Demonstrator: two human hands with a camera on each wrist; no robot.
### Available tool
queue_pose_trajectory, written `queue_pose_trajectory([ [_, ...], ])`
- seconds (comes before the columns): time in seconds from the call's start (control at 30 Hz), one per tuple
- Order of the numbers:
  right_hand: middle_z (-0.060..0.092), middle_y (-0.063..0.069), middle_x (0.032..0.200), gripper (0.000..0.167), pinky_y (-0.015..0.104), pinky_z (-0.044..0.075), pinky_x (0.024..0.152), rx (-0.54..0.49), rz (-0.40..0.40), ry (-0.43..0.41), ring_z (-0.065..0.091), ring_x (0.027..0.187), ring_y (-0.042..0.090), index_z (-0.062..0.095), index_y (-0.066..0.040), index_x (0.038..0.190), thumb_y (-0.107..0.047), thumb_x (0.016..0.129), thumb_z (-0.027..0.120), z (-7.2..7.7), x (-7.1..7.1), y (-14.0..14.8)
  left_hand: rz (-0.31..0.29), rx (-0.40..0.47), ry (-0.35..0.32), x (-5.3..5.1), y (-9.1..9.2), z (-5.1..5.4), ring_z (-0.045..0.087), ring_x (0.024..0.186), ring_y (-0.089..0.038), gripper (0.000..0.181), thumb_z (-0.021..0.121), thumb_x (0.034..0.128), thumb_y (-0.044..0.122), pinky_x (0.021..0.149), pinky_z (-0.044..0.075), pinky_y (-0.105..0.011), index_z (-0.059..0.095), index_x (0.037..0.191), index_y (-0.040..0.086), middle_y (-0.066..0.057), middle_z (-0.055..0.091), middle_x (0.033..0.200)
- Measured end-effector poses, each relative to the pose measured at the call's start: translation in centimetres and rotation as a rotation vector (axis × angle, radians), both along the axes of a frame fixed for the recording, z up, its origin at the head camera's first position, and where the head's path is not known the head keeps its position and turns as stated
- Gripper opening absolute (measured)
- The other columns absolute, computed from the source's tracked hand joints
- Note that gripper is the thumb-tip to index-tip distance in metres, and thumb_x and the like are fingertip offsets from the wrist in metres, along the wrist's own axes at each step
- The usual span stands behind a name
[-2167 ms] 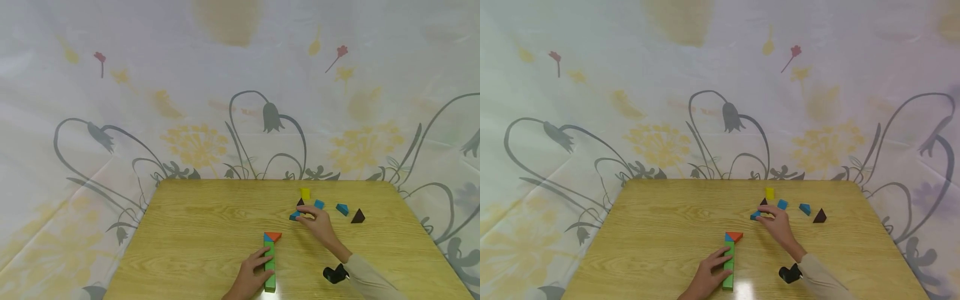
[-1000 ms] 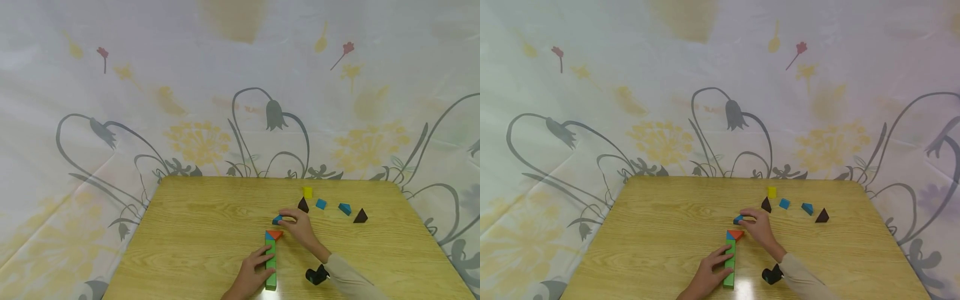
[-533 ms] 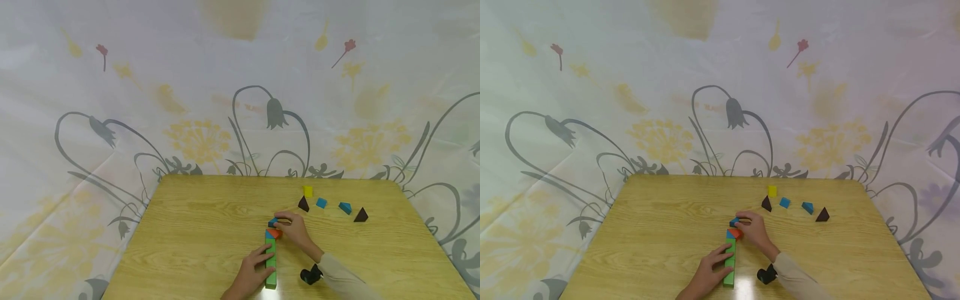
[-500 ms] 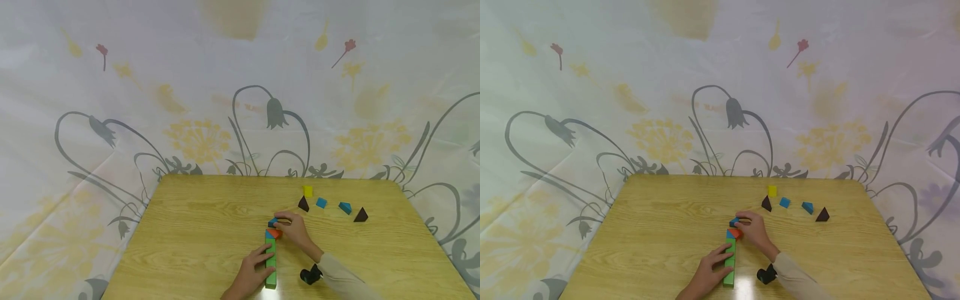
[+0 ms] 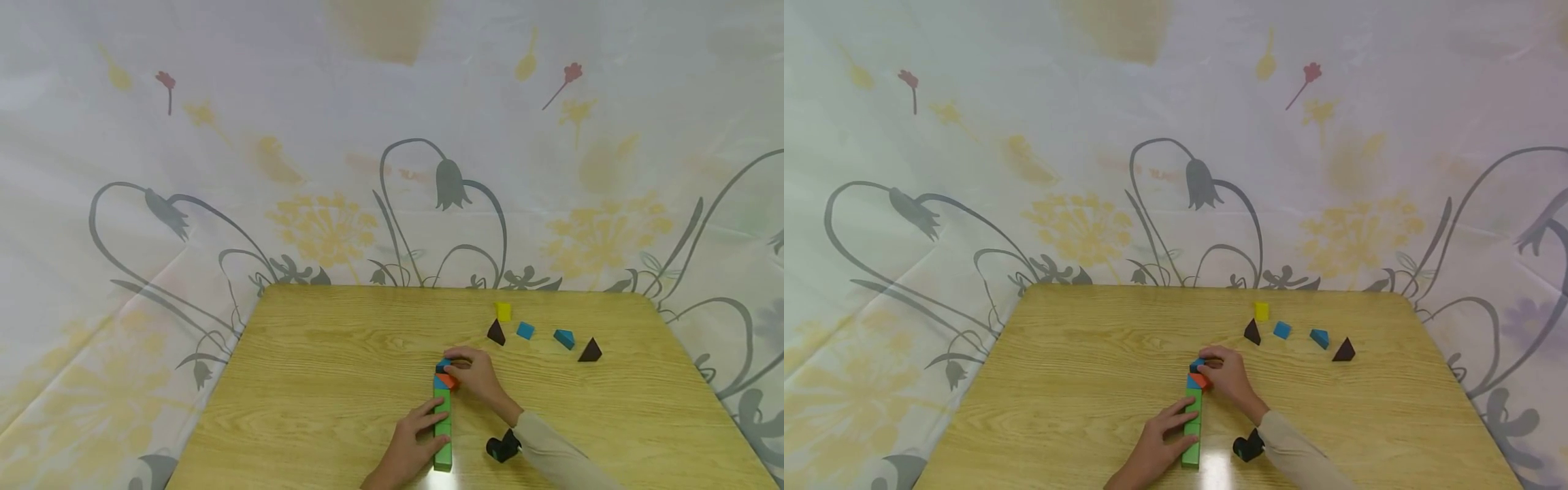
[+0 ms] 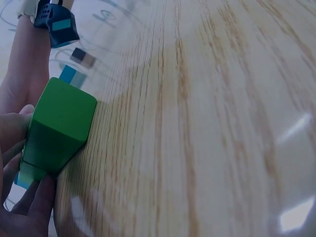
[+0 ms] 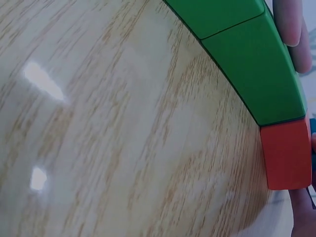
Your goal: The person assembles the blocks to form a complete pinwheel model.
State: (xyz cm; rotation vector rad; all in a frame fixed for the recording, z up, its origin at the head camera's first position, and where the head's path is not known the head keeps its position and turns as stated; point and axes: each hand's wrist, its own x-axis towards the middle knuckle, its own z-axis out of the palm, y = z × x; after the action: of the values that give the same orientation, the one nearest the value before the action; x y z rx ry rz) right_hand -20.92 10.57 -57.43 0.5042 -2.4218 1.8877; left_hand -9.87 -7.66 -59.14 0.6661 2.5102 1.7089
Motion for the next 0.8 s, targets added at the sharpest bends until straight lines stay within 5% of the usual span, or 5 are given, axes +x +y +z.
queue_pose_trajectory([
  [0.23, 0.064, 0.023, 0.109, 0.02, 0.029, 0.053, 0.081, 0.032, 0.02, 0.002, 0.063, 0.098, 0.036, 0.067, 0.009, 0.104, 0.006, 0.084, 0.067, -0.2, 0.0, 0.2, -0.003, 0.007, 0.033, 0.0, 0.1, 0.0, 0.044, 0.127, -0.027, 0.042, 0.066, 0.0895, 0.027, 0.1, 0.041, -0.033, 0.062, 0.125, 0.005, -0.004, 0.047, 0.141],
  [0.5, 0.057, 0.035, 0.112, 0.02, 0.043, 0.052, 0.084, 0.03, 0.055, -0.026, 0.058, 0.1, 0.048, 0.063, 0.017, 0.102, 0.011, 0.084, 0.063, 3.4, 1.8, -0.4, 0.012, 0.014, 0.092, -0.1, 0.1, -0.2, 0.047, 0.125, -0.027, 0.04, 0.068, 0.0882, 0.025, 0.099, 0.042, -0.033, 0.063, 0.122, 0.003, -0.006, 0.05, 0.139],
  [0.8, 0.061, 0.026, 0.111, 0.019, 0.037, 0.054, 0.082, 0.045, 0.044, 0.034, 0.062, 0.097, 0.038, 0.067, 0.011, 0.101, 0.004, 0.083, 0.069, -0.2, 0.5, 0.0, 0.009, 0.003, 0.092, 0.0, 0.0, 0.1, 0.046, 0.126, -0.029, 0.041, 0.067, 0.0887, 0.025, 0.1, 0.042, -0.034, 0.063, 0.123, 0.004, -0.008, 0.049, 0.139],
])
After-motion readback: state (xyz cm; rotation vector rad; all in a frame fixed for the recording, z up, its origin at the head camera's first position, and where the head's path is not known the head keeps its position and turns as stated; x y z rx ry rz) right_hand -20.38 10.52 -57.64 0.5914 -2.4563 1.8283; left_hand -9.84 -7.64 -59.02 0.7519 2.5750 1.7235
